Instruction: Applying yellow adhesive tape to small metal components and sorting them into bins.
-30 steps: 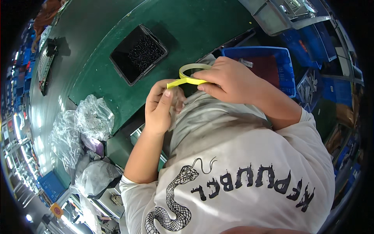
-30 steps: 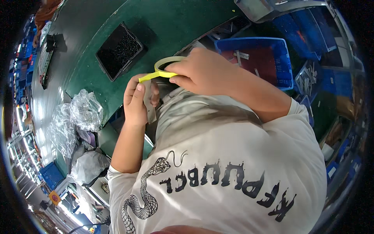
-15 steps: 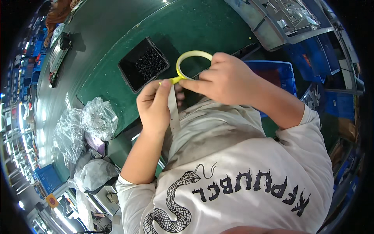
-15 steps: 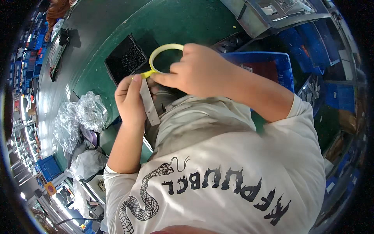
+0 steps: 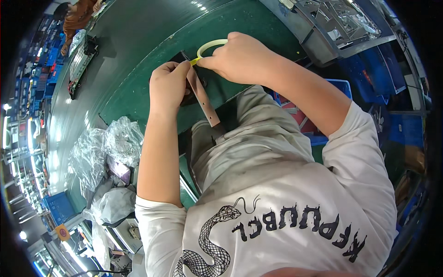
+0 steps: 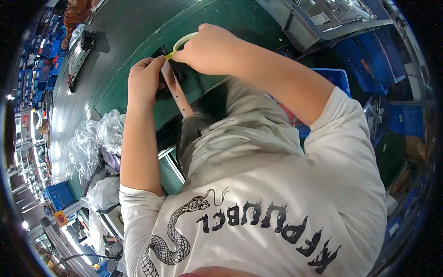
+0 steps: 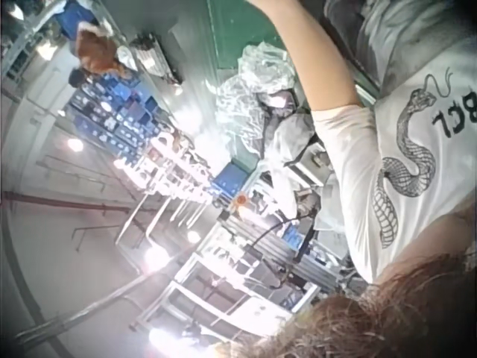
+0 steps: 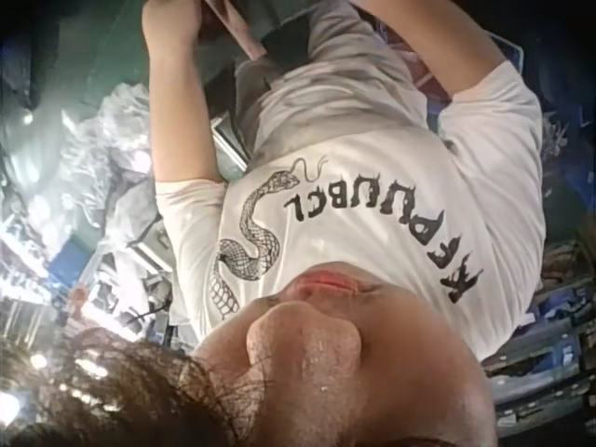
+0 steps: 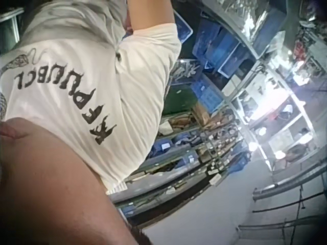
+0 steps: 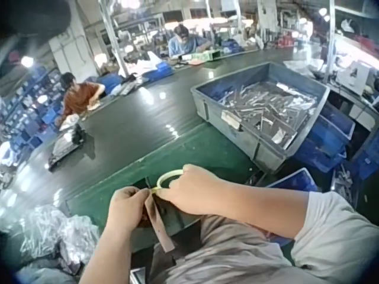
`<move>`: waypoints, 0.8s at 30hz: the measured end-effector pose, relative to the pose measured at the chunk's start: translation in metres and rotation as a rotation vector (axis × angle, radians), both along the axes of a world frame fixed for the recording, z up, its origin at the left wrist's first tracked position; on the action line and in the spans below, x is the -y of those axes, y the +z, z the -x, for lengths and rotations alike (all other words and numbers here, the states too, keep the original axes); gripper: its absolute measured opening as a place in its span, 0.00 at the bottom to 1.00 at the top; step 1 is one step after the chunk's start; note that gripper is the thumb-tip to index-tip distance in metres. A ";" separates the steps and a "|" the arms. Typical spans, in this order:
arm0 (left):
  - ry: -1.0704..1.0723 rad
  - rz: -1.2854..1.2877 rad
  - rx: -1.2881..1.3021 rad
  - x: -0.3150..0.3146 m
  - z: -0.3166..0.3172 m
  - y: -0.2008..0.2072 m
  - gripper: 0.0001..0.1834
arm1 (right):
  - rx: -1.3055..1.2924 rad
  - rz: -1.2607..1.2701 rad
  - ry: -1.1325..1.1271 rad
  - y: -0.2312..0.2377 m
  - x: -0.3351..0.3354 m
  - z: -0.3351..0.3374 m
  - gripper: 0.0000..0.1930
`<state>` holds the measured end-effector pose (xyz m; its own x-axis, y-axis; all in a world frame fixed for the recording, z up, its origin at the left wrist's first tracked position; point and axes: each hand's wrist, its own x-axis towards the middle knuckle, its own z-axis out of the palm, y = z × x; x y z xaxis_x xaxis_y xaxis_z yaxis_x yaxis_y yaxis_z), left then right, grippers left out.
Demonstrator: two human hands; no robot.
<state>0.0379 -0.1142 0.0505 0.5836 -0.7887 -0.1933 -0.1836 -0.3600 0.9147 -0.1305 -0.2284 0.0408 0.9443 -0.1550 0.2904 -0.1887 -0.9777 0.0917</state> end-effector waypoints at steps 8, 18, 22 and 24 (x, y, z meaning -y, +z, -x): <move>0.029 0.006 -0.068 -0.006 -0.006 -0.011 0.14 | -0.138 -0.095 -0.034 -0.028 0.007 -0.004 0.12; -0.011 0.535 -0.695 -0.068 0.036 0.008 0.09 | 0.289 -0.554 0.075 -0.030 -0.050 0.047 0.17; -0.052 0.507 -0.616 -0.071 0.047 0.006 0.10 | 0.198 -0.819 0.163 -0.020 -0.073 0.052 0.16; -0.012 0.511 -0.604 -0.073 0.058 0.012 0.11 | 0.193 -0.901 0.159 -0.020 -0.082 0.051 0.17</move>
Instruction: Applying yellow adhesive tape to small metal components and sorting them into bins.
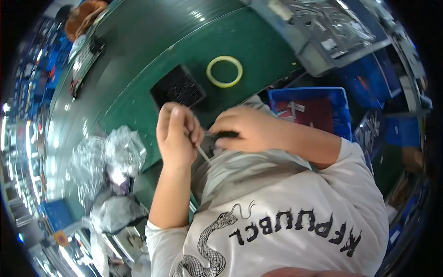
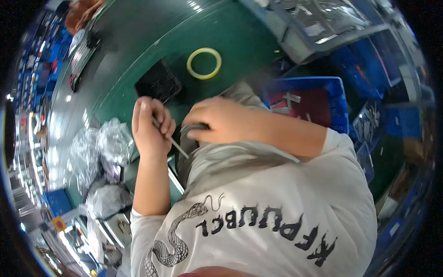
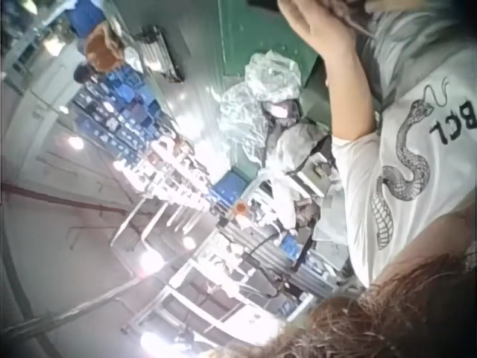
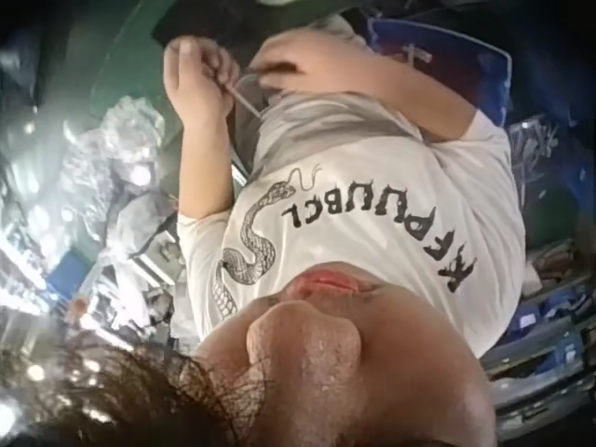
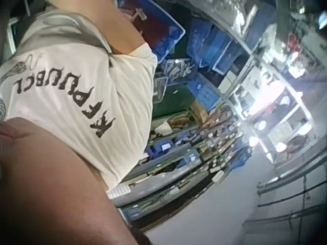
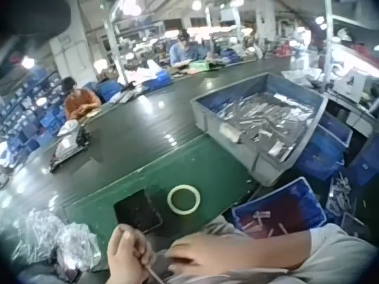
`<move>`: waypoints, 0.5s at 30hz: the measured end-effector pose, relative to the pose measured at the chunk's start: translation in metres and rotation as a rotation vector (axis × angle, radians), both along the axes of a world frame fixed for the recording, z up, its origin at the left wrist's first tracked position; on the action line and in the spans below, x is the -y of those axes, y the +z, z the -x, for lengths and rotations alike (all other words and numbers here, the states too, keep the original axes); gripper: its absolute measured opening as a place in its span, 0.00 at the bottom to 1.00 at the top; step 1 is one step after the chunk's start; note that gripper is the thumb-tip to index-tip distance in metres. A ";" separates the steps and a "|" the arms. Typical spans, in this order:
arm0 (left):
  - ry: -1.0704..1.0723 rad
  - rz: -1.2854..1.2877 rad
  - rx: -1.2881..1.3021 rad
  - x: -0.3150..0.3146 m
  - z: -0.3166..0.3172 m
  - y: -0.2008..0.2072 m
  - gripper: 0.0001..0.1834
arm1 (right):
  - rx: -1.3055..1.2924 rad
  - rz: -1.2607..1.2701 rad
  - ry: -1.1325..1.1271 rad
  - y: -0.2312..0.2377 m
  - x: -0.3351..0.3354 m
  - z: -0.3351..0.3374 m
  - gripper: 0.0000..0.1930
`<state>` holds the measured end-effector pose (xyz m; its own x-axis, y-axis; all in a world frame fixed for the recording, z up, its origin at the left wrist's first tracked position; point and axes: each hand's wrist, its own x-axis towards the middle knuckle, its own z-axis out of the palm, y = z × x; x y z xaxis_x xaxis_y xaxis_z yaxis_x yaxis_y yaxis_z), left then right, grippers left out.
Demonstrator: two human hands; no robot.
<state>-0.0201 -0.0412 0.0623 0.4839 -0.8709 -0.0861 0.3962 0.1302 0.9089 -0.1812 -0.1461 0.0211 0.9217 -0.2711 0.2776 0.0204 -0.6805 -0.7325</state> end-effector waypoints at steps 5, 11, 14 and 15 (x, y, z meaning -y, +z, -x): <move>-0.202 0.210 -0.004 -0.007 0.013 -0.012 0.15 | -0.173 -0.565 0.309 -0.007 -0.010 0.001 0.21; -0.428 0.263 -0.062 -0.003 0.042 -0.011 0.17 | -0.318 -0.796 0.337 -0.005 -0.020 0.020 0.15; -0.506 0.093 0.287 0.003 0.046 -0.006 0.20 | -0.189 -0.652 0.281 -0.011 -0.019 0.044 0.13; -0.553 0.130 0.373 0.006 0.047 -0.010 0.18 | -0.259 -0.519 0.223 -0.015 -0.014 0.055 0.12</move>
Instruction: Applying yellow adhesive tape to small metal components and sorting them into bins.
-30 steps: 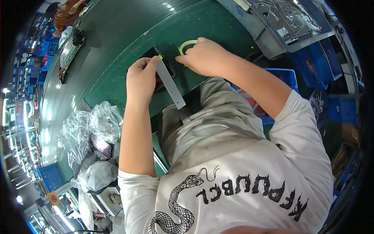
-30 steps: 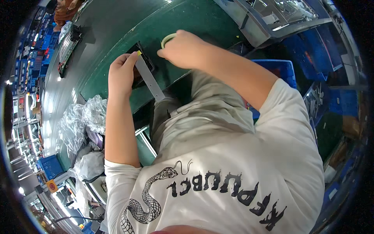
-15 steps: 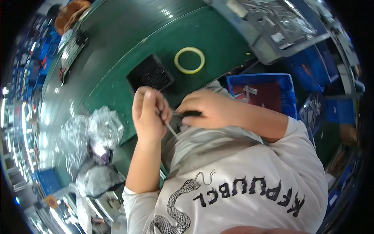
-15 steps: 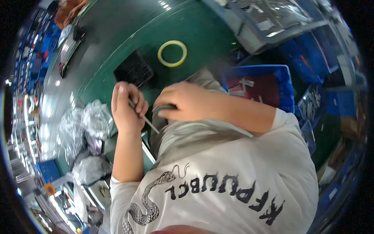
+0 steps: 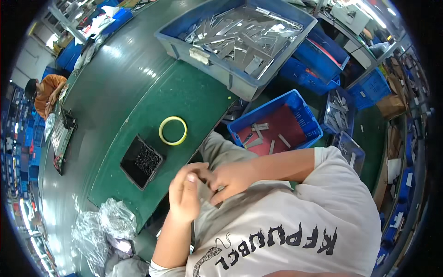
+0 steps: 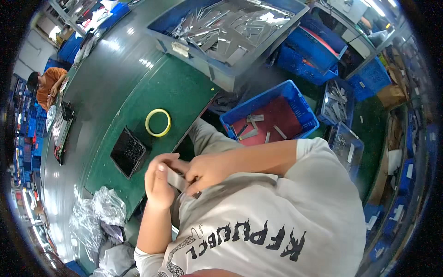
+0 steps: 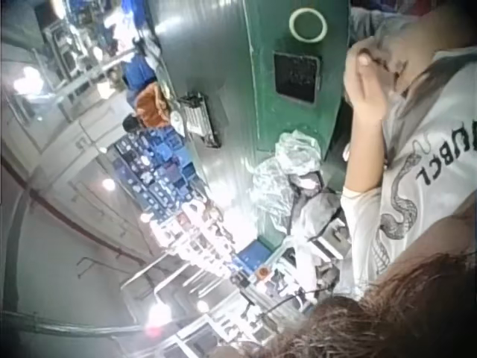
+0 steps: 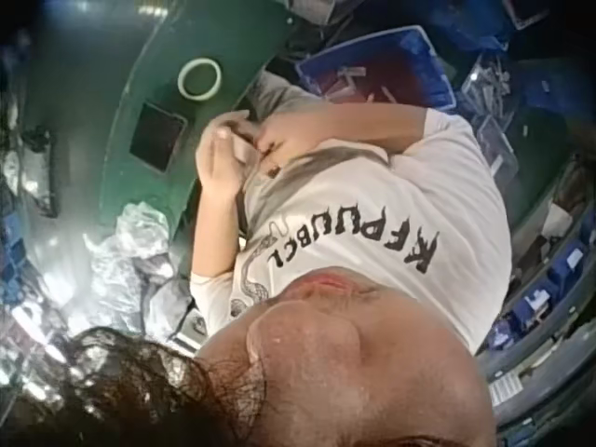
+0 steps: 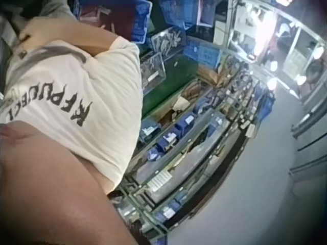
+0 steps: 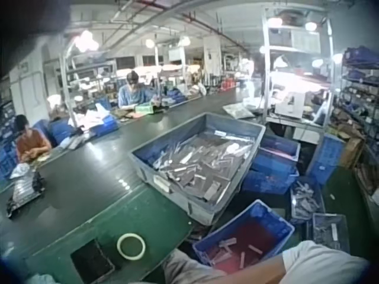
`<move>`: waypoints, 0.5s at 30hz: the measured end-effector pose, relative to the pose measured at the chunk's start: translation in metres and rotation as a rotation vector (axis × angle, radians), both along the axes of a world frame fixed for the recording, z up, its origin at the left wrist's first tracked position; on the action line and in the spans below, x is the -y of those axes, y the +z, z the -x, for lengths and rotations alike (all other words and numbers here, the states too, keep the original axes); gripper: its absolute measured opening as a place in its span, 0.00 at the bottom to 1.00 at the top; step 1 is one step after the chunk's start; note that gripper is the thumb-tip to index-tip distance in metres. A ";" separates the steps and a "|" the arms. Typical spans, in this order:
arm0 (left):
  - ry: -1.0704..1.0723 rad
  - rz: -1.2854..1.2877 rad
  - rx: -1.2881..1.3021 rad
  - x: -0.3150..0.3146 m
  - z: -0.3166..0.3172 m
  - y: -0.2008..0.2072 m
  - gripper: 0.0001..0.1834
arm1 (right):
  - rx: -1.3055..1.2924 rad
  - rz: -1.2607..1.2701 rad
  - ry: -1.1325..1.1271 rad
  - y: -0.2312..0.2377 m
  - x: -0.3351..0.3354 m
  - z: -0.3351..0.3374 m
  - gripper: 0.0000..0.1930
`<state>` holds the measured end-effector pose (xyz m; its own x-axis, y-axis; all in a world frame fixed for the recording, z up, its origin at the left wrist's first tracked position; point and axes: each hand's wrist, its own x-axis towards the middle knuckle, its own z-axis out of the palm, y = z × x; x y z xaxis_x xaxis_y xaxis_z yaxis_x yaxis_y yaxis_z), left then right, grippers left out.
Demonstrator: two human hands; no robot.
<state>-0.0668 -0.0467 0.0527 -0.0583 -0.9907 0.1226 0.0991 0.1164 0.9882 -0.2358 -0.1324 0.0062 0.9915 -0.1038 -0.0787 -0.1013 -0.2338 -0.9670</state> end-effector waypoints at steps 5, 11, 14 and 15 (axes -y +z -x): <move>-0.118 0.123 0.181 -0.009 -0.017 -0.009 0.40 | 0.082 0.455 -0.309 -0.019 0.034 0.086 0.11; 0.127 -0.060 0.088 -0.038 -0.048 -0.037 0.40 | -0.068 0.907 -0.897 0.017 0.070 0.172 0.14; 0.182 -0.060 0.053 -0.041 -0.049 -0.045 0.36 | 0.038 1.015 -1.166 0.057 0.104 0.164 0.13; 0.214 -0.078 0.040 -0.042 -0.050 -0.048 0.35 | 0.061 1.014 -1.225 0.065 0.125 0.158 0.13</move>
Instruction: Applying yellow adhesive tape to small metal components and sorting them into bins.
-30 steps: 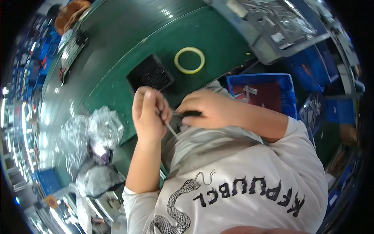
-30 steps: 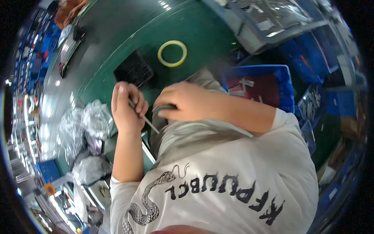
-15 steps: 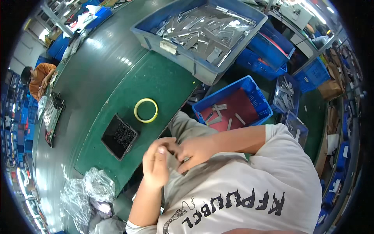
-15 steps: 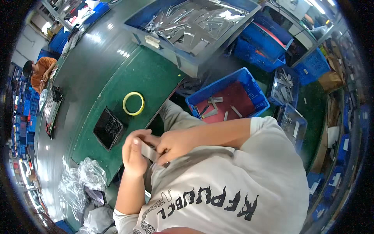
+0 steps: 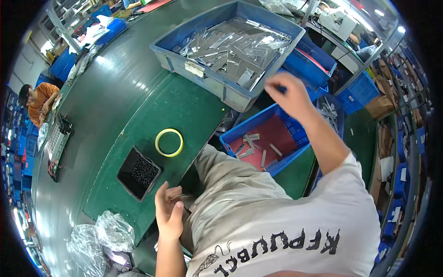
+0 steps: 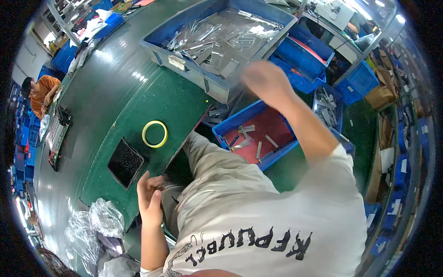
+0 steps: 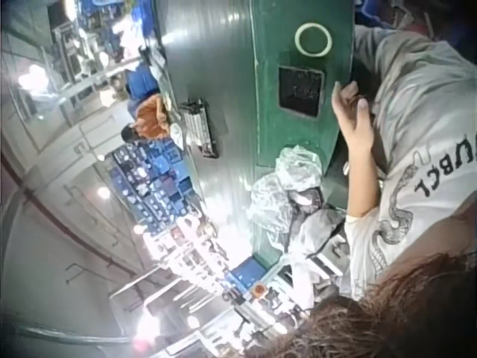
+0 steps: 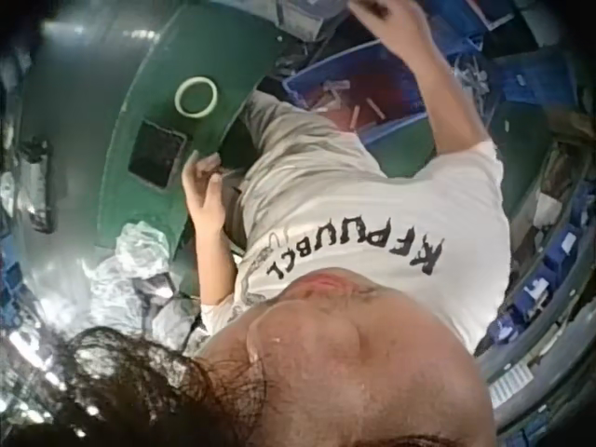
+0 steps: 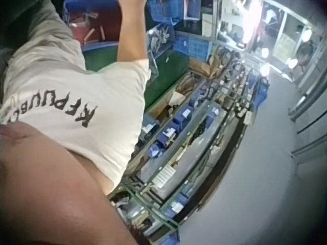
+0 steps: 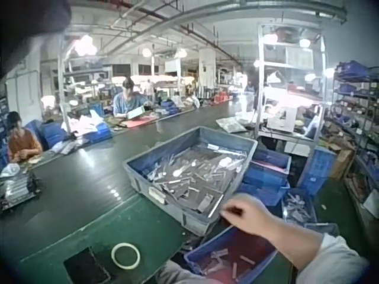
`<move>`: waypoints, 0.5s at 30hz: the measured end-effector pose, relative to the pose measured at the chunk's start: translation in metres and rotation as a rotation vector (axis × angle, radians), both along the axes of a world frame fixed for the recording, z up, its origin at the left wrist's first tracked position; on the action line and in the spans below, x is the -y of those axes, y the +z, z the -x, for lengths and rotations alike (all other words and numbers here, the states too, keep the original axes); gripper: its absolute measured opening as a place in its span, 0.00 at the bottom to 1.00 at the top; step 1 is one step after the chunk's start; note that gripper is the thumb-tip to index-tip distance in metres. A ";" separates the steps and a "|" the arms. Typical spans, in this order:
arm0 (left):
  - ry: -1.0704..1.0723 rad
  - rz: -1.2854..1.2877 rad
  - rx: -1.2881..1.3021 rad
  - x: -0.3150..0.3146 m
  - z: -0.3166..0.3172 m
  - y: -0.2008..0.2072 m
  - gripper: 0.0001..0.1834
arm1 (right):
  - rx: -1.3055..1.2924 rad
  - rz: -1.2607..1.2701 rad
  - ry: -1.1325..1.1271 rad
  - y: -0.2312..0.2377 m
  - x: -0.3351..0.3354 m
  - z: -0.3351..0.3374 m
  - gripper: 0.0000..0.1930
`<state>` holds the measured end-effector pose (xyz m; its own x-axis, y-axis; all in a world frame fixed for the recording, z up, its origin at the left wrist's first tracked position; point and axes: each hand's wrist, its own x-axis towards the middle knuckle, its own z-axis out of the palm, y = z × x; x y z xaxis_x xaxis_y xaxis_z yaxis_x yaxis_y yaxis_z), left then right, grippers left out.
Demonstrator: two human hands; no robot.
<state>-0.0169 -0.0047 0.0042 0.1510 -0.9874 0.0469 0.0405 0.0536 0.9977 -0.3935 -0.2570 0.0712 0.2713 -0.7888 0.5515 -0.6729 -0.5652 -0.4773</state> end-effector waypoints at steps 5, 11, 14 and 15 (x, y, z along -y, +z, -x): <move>0.003 -0.048 0.273 -0.009 -0.007 -0.020 0.34 | -0.241 -0.151 -0.095 0.034 0.117 -0.043 0.15; -0.069 -0.008 0.561 -0.004 -0.012 -0.005 0.31 | -0.664 -0.345 -0.237 0.009 0.215 -0.054 0.15; -0.073 -0.006 0.564 -0.005 -0.014 -0.012 0.30 | -0.783 -0.309 -0.210 0.007 0.227 -0.061 0.16; -0.066 -0.008 0.575 -0.005 -0.014 -0.009 0.29 | -0.681 -0.359 -0.175 0.008 0.225 -0.061 0.15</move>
